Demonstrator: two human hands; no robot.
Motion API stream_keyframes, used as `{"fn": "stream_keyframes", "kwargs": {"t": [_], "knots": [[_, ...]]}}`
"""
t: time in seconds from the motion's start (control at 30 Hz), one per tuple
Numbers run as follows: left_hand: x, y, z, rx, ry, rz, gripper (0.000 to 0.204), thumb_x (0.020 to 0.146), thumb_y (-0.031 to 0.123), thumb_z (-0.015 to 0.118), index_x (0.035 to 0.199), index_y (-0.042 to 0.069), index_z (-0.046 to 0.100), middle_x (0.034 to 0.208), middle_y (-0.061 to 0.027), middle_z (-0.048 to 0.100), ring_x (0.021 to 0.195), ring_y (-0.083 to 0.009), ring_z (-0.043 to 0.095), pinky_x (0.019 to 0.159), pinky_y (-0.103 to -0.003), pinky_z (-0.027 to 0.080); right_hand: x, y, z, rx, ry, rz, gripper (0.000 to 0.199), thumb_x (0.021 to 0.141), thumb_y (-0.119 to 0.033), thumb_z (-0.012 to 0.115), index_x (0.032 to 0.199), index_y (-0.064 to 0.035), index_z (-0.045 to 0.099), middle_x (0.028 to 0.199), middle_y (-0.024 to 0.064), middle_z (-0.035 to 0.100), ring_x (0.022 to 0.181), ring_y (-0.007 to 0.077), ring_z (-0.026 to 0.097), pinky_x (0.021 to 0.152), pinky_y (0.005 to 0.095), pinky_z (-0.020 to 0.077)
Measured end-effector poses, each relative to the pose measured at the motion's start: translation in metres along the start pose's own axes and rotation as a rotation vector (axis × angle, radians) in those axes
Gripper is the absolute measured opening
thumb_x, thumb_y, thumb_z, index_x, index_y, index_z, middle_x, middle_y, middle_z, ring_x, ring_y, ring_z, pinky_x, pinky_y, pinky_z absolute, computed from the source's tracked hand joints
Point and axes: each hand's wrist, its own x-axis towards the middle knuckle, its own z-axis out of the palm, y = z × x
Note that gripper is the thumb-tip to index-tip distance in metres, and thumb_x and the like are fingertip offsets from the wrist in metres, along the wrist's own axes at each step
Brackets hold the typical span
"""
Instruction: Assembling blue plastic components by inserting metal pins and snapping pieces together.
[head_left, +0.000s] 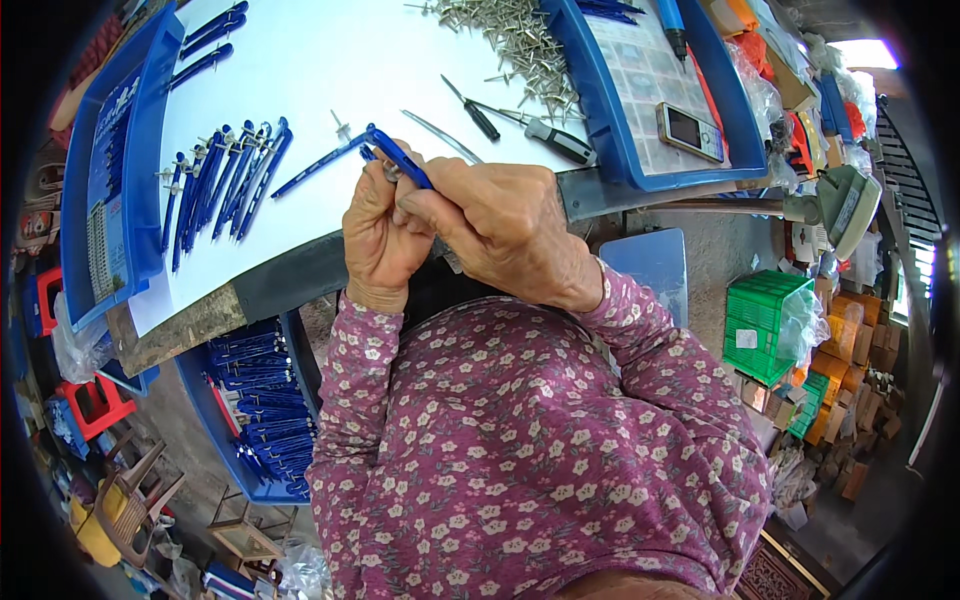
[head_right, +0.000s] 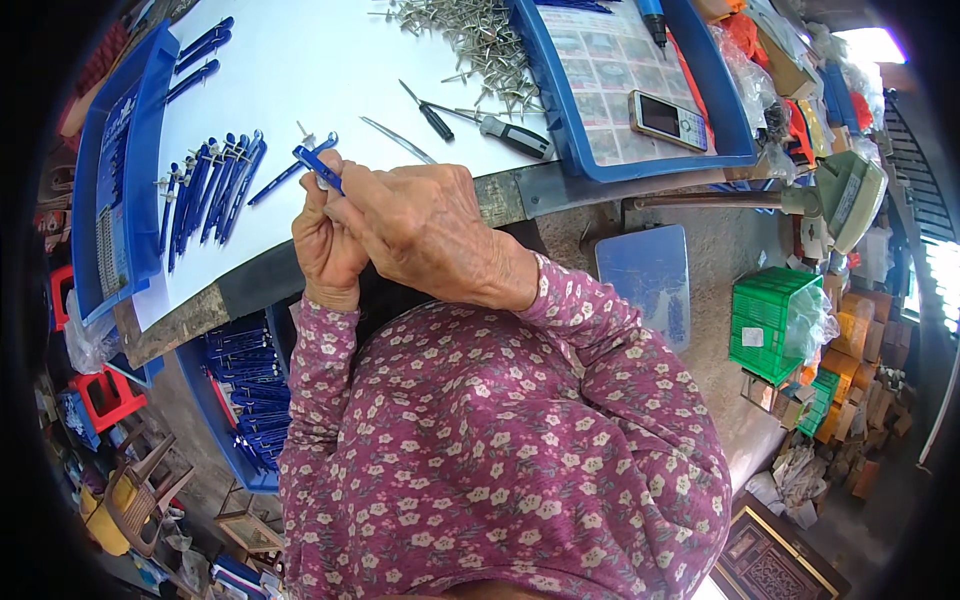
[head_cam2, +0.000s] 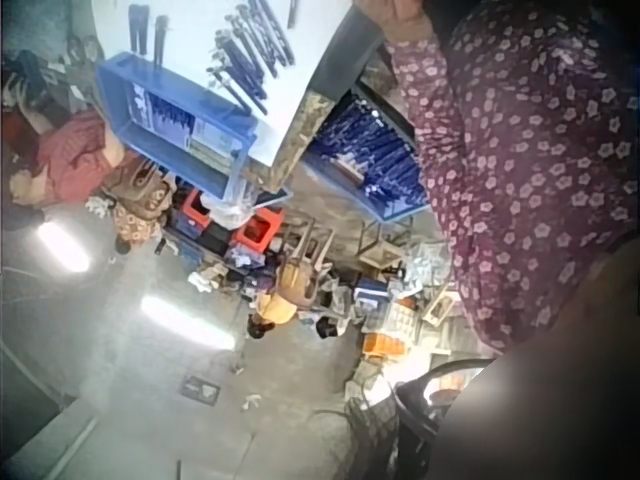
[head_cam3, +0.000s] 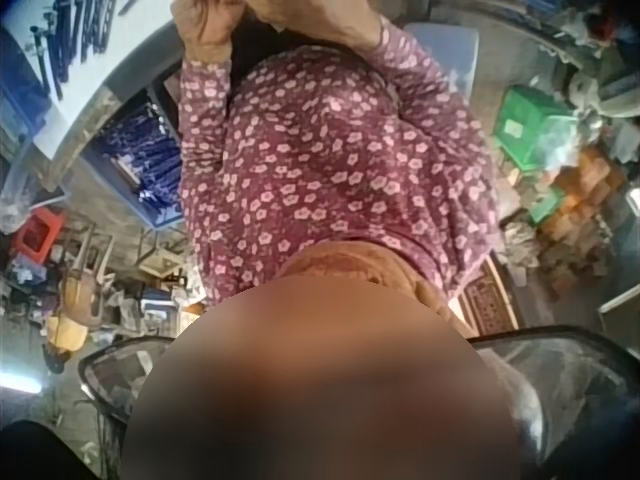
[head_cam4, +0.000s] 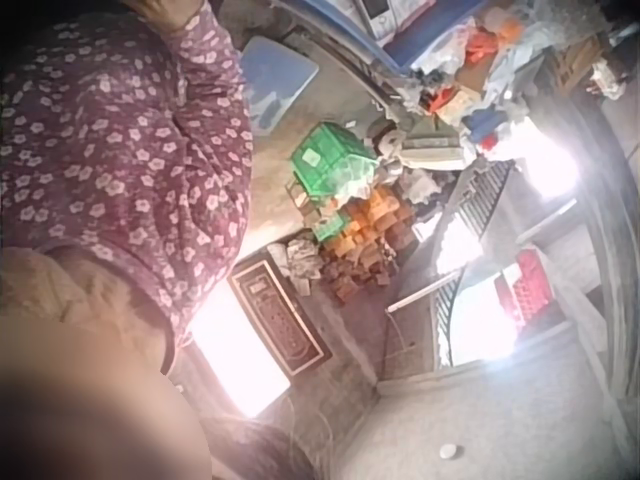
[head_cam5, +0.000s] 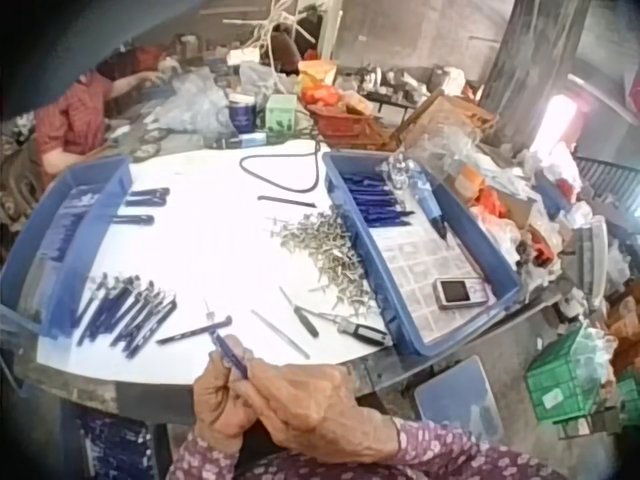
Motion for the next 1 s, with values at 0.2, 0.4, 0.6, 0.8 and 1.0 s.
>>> {"fn": "stream_keyframes", "kwargs": {"t": [0.2,0.4,0.6,0.8,1.0], "knots": [[-0.001,0.003,0.001,-0.011,0.020,-0.006,0.025,0.092,0.019,0.041,0.106,-0.003,0.044,0.066,-0.0036,0.040,0.057,-0.0107,0.037,0.053,-0.023,0.034,0.001,0.001,-0.001,-0.044,-0.022,-0.002,0.010,0.077,-0.009,0.061,0.072,-0.0041,0.054,0.051,0.0077,0.049,0.043,0.0197,0.050,0.040,0.0290,0.0366],[0.000,0.003,-0.010,-0.056,-0.038,-0.051,0.025,0.093,0.019,0.039,0.106,-0.003,0.043,0.068,-0.0045,0.040,0.059,-0.0110,0.037,0.053,-0.024,0.034,0.001,0.002,-0.009,-0.165,-0.136,-0.018,0.015,0.078,-0.011,0.061,0.069,-0.0051,0.051,0.050,0.0058,0.049,0.041,0.0177,0.049,0.038,0.0283,0.0355],[0.001,-0.004,-0.005,-0.080,-0.049,-0.047,0.023,0.093,0.020,0.040,0.098,-0.001,0.044,0.067,-0.0041,0.039,0.059,-0.0119,0.034,0.054,-0.024,0.033,0.006,-0.008,-0.013,-0.278,-0.161,-0.084,0.011,0.079,-0.013,0.060,0.082,-0.0026,0.056,0.050,0.0043,0.049,0.039,0.0155,0.047,0.036,0.0275,0.0344],[0.002,-0.005,-0.006,-0.073,-0.113,-0.050,0.022,0.092,0.021,0.040,0.096,0.000,0.043,0.066,-0.0037,0.037,0.060,-0.0128,0.034,0.054,-0.024,0.032,0.007,-0.012,-0.012,-0.338,-0.200,-0.074,0.015,0.081,-0.014,0.058,0.088,-0.0012,0.057,0.051,0.0047,0.051,0.039,0.0148,0.048,0.036,0.0274,0.0348],[0.001,-0.003,-0.007,-0.059,-0.110,-0.051,0.021,0.092,0.021,0.040,0.095,0.000,0.043,0.067,-0.0035,0.037,0.059,-0.0127,0.033,0.055,-0.024,0.032,0.006,-0.012,-0.011,-0.304,-0.172,-0.079,0.012,0.079,-0.013,0.060,0.082,-0.0017,0.055,0.051,0.0049,0.051,0.040,0.0148,0.048,0.035,0.0282,0.0344]]}}
